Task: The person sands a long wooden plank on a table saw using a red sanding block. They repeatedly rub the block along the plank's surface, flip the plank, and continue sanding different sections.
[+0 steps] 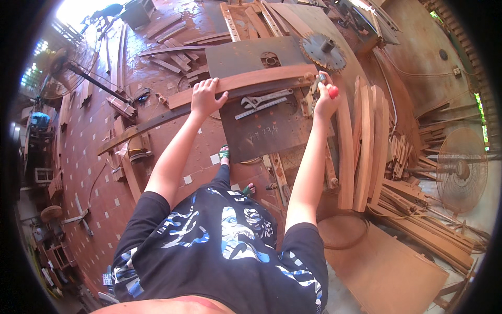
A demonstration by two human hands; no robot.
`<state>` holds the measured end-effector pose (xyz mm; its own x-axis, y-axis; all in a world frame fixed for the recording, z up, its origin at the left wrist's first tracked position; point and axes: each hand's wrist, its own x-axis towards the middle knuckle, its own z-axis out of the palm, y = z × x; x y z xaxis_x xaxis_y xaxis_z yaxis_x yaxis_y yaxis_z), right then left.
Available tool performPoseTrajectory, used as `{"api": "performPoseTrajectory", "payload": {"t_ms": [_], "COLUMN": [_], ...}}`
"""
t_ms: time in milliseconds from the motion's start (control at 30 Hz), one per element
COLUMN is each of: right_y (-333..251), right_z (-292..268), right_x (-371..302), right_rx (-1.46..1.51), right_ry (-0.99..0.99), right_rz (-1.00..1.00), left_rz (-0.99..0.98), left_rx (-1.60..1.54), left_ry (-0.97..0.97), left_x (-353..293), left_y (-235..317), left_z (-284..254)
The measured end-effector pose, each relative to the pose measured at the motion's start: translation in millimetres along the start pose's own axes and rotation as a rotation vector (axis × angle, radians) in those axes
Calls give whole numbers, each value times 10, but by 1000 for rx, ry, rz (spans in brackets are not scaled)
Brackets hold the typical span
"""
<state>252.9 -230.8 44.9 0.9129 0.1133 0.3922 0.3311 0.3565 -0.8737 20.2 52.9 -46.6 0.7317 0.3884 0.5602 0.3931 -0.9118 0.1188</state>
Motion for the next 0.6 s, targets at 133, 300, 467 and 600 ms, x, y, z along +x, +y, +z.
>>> {"api": "performPoseTrajectory", "payload": {"t_ms": [133, 300, 467, 600], "right_y": [399, 502, 965, 534], "right_z": [-286, -153, -657, -135], "right_x": [104, -32, 245, -99], "right_rx": [-33, -48, -30, 24], "right_ry": [55, 18, 53, -5], "right_rz": [-20, -47, -153, -95], "left_rz": [28, -70, -47, -67], "left_rx": [74, 152, 116, 163], "left_ry": [65, 25, 67, 93], "left_x": [17, -94, 32, -112], "left_y": [26, -57, 104, -94], "left_z": [196, 357, 476, 538]}}
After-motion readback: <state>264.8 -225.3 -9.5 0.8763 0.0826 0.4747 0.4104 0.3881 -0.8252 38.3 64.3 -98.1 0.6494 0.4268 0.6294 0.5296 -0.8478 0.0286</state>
